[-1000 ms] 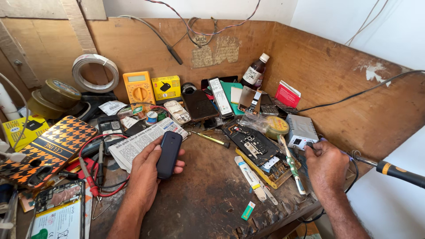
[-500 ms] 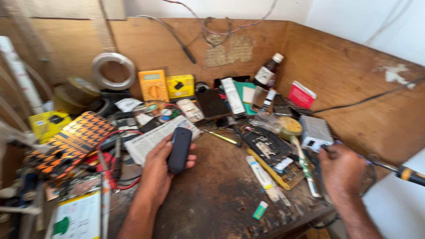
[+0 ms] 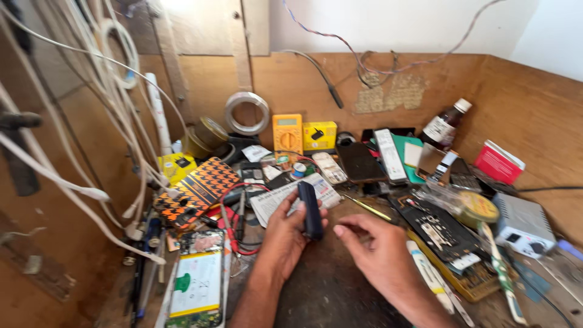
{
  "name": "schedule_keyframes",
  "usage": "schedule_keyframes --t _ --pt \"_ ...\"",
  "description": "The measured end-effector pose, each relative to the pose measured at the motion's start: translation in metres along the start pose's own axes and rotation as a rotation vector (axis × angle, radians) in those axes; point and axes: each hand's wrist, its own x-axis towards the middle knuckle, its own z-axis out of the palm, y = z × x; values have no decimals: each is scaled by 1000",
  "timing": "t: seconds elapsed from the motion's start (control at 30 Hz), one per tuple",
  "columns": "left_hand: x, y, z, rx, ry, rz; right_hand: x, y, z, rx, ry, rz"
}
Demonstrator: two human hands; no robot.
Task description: The person disassembles a small mobile phone by removing the back cover and battery. They then reassemble the phone by placing the battery back and snapping the cover on.
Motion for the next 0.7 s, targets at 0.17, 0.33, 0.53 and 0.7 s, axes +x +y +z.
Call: schedule_keyframes --t 0.17,0.33,0.53,0.7 --pt "2 -6 -7 130 -15 77 18 -26 14 -327 -167 213" --pt "6 -10 -10 148 -40 91 23 -16 14 -240 -165 -3" --pt "1 -9 -7 139 -59 96 21 -3 10 -277 -202 -99" --pt "-2 -9 -5 138 -64 104 21 -8 6 -319 -268 -9"
